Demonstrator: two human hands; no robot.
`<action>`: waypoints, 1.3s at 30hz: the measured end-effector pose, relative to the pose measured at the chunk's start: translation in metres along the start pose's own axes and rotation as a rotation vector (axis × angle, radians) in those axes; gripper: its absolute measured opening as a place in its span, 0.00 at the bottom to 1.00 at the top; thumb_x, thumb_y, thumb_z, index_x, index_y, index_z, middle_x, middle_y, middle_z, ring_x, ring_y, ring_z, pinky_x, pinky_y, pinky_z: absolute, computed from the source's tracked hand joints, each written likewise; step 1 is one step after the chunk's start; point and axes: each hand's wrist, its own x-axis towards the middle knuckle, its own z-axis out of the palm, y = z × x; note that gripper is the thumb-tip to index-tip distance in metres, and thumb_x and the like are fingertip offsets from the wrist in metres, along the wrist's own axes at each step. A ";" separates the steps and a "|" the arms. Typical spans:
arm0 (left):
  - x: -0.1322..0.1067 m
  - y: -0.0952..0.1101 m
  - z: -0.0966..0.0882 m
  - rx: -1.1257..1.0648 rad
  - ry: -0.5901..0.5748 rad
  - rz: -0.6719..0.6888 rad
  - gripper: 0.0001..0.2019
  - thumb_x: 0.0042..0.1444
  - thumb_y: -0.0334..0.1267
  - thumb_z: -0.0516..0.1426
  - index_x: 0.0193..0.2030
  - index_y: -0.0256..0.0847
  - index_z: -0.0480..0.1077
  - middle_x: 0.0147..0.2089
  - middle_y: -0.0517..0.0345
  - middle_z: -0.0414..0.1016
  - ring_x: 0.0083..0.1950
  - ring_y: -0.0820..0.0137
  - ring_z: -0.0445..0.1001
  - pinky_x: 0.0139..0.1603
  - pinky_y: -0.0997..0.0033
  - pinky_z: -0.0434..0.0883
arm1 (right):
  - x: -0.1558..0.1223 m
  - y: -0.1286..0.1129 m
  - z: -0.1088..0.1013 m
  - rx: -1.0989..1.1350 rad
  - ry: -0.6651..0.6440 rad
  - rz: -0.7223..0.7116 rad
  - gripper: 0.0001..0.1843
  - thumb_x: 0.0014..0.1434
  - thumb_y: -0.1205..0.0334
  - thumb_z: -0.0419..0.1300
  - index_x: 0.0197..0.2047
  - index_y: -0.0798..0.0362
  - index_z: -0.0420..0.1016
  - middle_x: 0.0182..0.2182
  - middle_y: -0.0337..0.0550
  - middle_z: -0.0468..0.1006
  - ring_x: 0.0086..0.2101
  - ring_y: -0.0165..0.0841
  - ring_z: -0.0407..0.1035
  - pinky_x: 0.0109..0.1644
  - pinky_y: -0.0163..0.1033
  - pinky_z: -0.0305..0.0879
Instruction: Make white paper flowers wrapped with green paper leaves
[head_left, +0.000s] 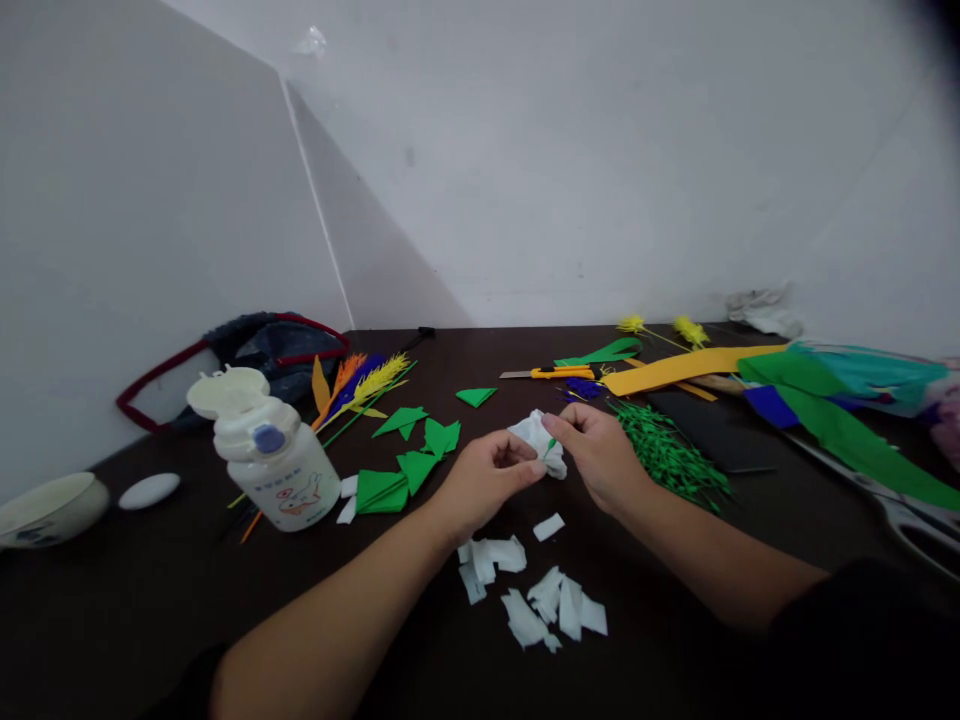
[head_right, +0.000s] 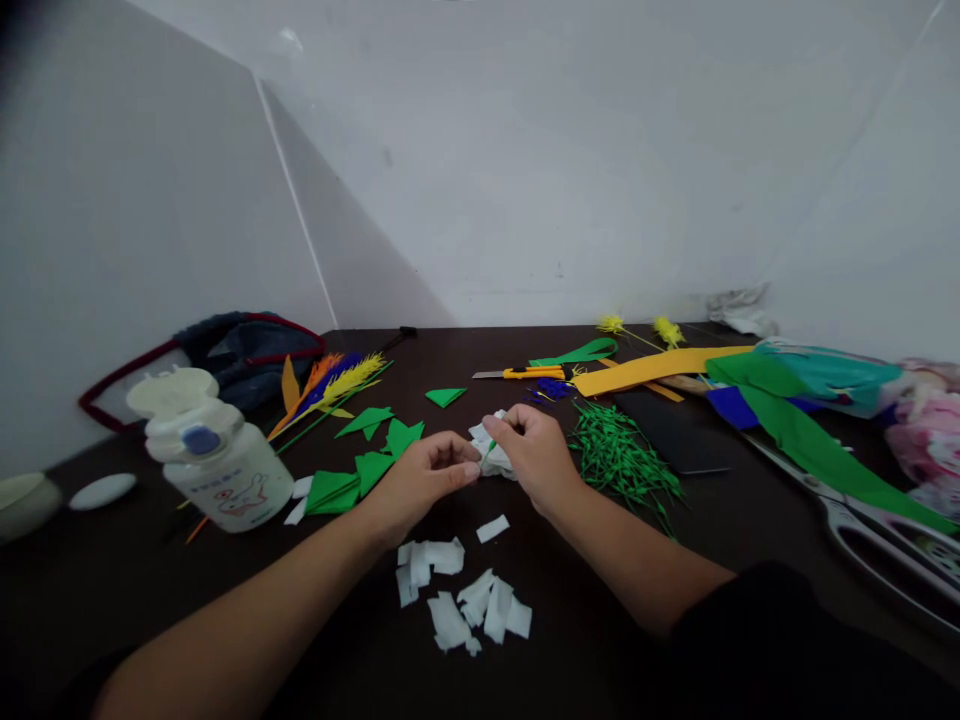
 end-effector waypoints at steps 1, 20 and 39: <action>0.001 0.001 0.002 -0.056 0.000 0.011 0.11 0.43 0.37 0.59 0.34 0.36 0.68 0.32 0.56 0.71 0.31 0.73 0.67 0.34 0.72 0.64 | -0.002 0.000 0.001 0.003 -0.008 0.000 0.14 0.46 0.57 0.59 0.17 0.53 0.60 0.16 0.33 0.59 0.20 0.25 0.52 0.23 0.33 0.51; 0.001 0.012 0.026 0.049 0.028 -0.026 0.06 0.47 0.34 0.54 0.22 0.37 0.65 0.20 0.62 0.67 0.23 0.76 0.63 0.27 0.75 0.62 | -0.022 0.010 -0.007 0.343 -0.075 0.084 0.11 0.44 0.61 0.61 0.19 0.54 0.62 0.17 0.32 0.62 0.22 0.25 0.56 0.29 0.35 0.55; -0.017 0.043 0.000 0.585 0.380 0.301 0.08 0.52 0.39 0.52 0.33 0.40 0.70 0.30 0.58 0.73 0.32 0.71 0.69 0.34 0.73 0.64 | 0.023 0.035 -0.150 -0.554 0.274 0.023 0.20 0.46 0.57 0.57 0.42 0.56 0.72 0.27 0.44 0.74 0.27 0.35 0.66 0.34 0.40 0.58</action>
